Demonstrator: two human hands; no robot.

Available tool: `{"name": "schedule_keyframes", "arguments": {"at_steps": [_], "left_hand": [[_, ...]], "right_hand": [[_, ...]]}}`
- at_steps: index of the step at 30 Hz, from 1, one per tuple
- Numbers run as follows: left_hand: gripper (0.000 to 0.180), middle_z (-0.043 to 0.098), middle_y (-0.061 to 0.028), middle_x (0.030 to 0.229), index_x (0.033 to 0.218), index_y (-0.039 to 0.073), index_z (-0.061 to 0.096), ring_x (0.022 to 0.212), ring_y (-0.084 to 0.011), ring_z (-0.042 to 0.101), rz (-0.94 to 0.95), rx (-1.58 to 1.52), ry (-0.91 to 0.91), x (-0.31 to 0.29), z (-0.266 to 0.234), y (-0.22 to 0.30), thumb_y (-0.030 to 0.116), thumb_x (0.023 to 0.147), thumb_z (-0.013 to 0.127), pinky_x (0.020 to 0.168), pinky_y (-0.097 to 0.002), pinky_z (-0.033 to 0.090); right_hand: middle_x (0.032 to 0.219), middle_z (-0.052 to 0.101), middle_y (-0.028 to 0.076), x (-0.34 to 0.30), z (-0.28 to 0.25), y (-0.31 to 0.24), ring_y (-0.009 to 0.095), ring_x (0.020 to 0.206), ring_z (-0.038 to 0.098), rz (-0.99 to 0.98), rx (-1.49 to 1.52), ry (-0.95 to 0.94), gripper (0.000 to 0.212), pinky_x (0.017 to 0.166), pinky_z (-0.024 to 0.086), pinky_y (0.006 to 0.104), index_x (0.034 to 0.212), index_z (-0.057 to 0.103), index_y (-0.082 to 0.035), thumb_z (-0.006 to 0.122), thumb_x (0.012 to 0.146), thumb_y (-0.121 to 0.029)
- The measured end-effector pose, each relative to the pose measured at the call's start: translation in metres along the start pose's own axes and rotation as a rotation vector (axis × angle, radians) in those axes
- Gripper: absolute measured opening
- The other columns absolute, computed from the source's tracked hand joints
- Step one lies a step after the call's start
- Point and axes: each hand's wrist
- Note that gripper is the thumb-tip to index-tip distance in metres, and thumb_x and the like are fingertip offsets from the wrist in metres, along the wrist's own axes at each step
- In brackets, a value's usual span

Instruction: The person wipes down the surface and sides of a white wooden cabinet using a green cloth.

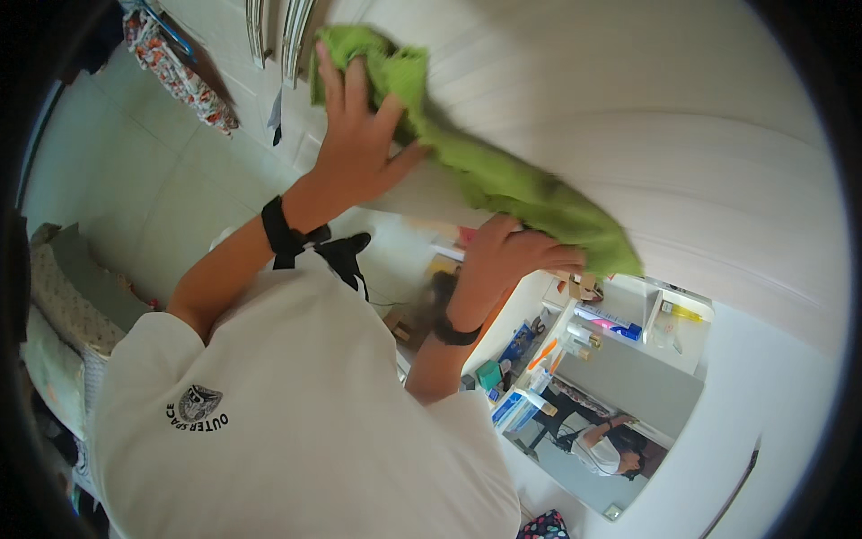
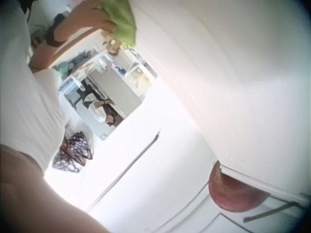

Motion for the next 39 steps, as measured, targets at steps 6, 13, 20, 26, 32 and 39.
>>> {"name": "schedule_keyframes", "arguments": {"at_steps": [6, 13, 20, 26, 32, 39], "left_hand": [[0.067, 0.029, -0.0404, 0.128, 0.129, 0.011, 0.052, 0.128, -0.0699, 0.01, 0.034, 0.119, -0.028, 0.02, -0.004, -0.005, 0.035, 0.071, 0.074, 0.096, -0.0797, 0.015], [0.059, 0.034, -0.032, 0.124, 0.117, 0.012, 0.059, 0.128, -0.0695, 0.009, -0.069, 0.052, -0.042, -0.058, 0.03, -0.042, 0.027, 0.062, 0.077, 0.099, -0.077, 0.019], [0.062, 0.02, -0.0398, 0.14, 0.119, 0.006, 0.053, 0.131, -0.0687, 0.002, -0.055, -0.047, 0.004, -0.016, 0.002, -0.004, 0.022, 0.065, 0.077, 0.104, -0.0656, 0.023], [0.061, 0.016, -0.0417, 0.141, 0.121, 0.004, 0.05, 0.132, -0.0667, 0.005, -0.121, 0.012, -0.038, -0.027, 0.015, -0.006, 0.022, 0.069, 0.077, 0.105, -0.0631, 0.024], [0.055, 0.013, -0.0433, 0.142, 0.118, -0.002, 0.046, 0.13, -0.0669, 0.014, -0.27, -0.031, -0.003, -0.055, 0.037, 0.012, 0.018, 0.074, 0.073, 0.105, -0.0636, 0.023], [0.056, 0.033, -0.0344, 0.119, 0.123, 0.011, 0.054, 0.128, -0.0703, 0.01, 0.086, 0.0, 0.001, -0.009, 0.051, 0.096, 0.033, 0.073, 0.068, 0.097, -0.0794, 0.014]], "right_hand": [[0.133, 0.031, 0.038, 0.008, 0.012, -0.022, 0.057, 0.123, 0.023, -0.33, -0.202, 0.14, 0.048, 0.102, 0.007, 0.0719, 0.124, 0.046, 0.008, 0.049, 0.087, -0.023], [0.14, 0.025, 0.039, -0.056, 0.038, -0.015, 0.054, 0.136, 0.013, -0.125, -0.061, -0.157, 0.065, 0.105, -0.002, 0.0703, 0.138, 0.035, 0.005, 0.052, 0.087, -0.032], [0.138, 0.035, 0.032, -0.005, -0.01, -0.005, 0.049, 0.134, 0.019, -0.014, 0.144, -0.072, 0.052, 0.107, -0.002, 0.0656, 0.13, 0.046, 0.004, 0.055, 0.086, -0.022], [0.123, 0.046, 0.029, 0.007, -0.014, -0.003, 0.044, 0.124, 0.027, 0.019, 0.275, 0.007, 0.04, 0.108, 0.009, 0.058, 0.119, 0.049, 0.007, 0.049, 0.086, -0.016], [0.102, 0.059, 0.02, -0.009, -0.024, 0.044, 0.03, 0.089, 0.054, -0.005, 0.481, -0.108, 0.027, 0.082, 0.042, 0.0417, 0.107, 0.055, 0.008, 0.054, 0.085, -0.008], [0.106, 0.06, 0.01, 0.011, -0.028, 0.055, 0.015, 0.085, 0.056, 0.248, 0.85, 0.111, 0.028, 0.075, 0.047, 0.0299, 0.114, 0.054, 0.01, 0.052, 0.094, -0.01]]}}
Point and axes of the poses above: each hand's wrist, its own x-axis towards the middle knuckle, its own z-axis out of the palm, y = z × x
